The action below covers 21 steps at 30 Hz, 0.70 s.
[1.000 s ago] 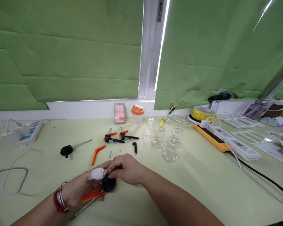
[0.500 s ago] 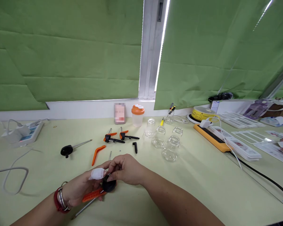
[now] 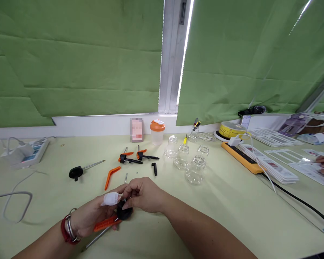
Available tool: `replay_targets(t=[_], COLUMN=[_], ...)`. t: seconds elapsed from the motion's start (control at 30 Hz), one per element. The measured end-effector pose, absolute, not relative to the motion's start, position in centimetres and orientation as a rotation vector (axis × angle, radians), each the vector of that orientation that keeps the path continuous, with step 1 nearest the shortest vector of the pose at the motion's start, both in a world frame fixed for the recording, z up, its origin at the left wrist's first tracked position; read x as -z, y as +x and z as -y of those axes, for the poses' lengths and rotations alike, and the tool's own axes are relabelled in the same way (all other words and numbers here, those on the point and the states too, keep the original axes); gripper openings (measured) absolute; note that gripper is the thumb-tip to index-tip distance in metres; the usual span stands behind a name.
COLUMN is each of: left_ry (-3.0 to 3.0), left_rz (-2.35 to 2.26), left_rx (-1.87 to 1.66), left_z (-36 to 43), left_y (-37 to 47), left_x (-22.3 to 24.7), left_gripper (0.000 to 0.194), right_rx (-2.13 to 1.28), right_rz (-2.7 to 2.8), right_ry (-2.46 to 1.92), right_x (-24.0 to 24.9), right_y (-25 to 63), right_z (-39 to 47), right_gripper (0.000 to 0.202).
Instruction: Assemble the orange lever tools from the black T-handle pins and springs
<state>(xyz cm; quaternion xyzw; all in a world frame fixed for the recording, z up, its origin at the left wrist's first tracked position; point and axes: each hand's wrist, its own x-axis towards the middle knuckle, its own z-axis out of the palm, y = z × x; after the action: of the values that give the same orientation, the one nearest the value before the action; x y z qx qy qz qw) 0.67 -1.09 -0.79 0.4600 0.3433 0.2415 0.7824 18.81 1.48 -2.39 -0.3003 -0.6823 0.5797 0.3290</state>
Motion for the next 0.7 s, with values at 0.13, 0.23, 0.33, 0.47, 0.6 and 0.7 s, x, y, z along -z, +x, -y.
replay_targets(t=[0.13,0.23,0.33,0.47,0.6,0.7], left_ry=[0.986,0.983,0.990,0.985,0.966,0.963], left_rz=[-0.748,-0.751,-0.755,-0.769,-0.760,-0.758], left_rx=[-0.514,-0.518,-0.516,-0.513,-0.527,-0.530], left_z=[1.11,1.07,1.08,1.08,1.01,0.94], left_y=[0.77,0.74,0.70,0.72,0.75,0.74], left_x=[0.74,0.67,0.58,0.62,0.85,0.96], left_gripper=[0.038,0.039,0.039,0.038,0.040,0.041], right_rx=[-1.565,-1.550,-1.483,-1.515,-1.542,-1.477], right_rz=[1.743,1.770,1.812,1.779,1.780,1.832], right_ry=[-0.815,-0.787,-0.754,-0.817,-0.796,-0.746], right_x=[2.44,2.39,2.45,2.69,2.58,2.43], right_y=[18.76,18.82,18.86,18.79,18.79,18.82], right_z=[-1.36,-1.33,-1.35,-1.41,-1.42,-1.37], right_gripper=[0.025,0.024,0.022,0.020,0.023,0.024])
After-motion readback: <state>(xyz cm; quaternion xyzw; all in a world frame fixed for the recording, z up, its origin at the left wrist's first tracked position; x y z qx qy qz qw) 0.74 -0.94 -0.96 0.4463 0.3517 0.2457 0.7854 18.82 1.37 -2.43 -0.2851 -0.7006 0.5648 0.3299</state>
